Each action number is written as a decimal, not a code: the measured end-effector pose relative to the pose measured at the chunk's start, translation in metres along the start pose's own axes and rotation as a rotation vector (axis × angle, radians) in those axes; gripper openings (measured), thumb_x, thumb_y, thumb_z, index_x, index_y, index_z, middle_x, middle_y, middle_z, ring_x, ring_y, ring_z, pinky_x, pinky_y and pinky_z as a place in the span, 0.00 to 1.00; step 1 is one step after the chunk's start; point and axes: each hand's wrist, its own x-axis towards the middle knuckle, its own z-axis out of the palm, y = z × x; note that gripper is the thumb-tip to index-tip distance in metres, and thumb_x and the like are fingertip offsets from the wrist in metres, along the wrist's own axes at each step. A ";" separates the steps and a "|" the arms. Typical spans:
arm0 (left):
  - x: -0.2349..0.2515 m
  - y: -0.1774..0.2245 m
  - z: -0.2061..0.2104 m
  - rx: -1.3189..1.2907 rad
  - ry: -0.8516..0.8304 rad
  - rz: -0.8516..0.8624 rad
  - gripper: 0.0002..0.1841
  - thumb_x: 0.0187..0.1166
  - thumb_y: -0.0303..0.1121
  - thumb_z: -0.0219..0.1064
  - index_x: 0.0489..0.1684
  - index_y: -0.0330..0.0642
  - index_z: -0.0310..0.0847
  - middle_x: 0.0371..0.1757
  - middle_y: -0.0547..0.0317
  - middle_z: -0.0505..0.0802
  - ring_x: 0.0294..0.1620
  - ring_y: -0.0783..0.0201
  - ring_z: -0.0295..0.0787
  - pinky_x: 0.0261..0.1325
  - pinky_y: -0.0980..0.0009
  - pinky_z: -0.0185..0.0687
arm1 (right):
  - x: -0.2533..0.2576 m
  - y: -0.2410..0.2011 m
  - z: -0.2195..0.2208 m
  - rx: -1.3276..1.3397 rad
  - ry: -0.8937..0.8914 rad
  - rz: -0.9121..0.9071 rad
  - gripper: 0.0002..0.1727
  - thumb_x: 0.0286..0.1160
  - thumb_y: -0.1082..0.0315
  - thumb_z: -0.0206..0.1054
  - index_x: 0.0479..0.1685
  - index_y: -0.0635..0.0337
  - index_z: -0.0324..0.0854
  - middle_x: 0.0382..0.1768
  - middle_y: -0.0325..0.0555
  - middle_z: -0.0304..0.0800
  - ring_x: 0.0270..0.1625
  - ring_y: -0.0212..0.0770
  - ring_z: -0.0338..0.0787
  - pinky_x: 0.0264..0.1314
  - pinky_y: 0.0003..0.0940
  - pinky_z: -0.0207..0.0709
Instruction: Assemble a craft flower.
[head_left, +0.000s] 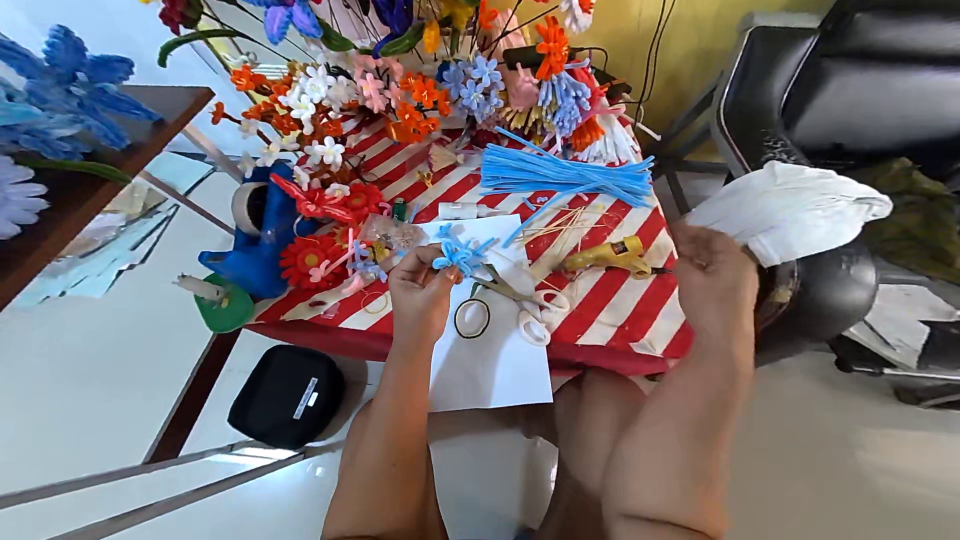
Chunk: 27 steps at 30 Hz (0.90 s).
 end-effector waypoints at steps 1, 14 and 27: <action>0.000 0.001 0.000 -0.014 -0.001 -0.009 0.08 0.67 0.29 0.79 0.38 0.56 0.95 0.38 0.69 0.96 0.36 0.76 0.91 0.44 0.78 0.88 | 0.004 0.006 -0.002 -0.107 -0.134 0.062 0.26 0.74 0.78 0.63 0.74 0.71 0.77 0.70 0.71 0.81 0.72 0.66 0.82 0.73 0.67 0.73; -0.002 0.009 -0.001 -0.020 -0.173 0.080 0.07 0.71 0.32 0.78 0.41 0.57 0.93 0.45 0.72 0.95 0.44 0.78 0.91 0.47 0.79 0.89 | 0.006 0.020 0.010 0.084 -0.229 -0.097 0.23 0.69 0.68 0.75 0.62 0.71 0.82 0.52 0.57 0.91 0.55 0.43 0.91 0.62 0.46 0.85; 0.004 0.004 -0.013 0.398 -0.205 0.382 0.09 0.71 0.23 0.73 0.43 0.48 0.88 0.51 0.72 0.93 0.50 0.79 0.90 0.53 0.77 0.90 | -0.042 -0.061 0.021 0.724 -0.387 -0.477 0.20 0.69 0.59 0.80 0.60 0.31 0.86 0.52 0.17 0.94 0.46 0.21 0.93 0.48 0.22 0.89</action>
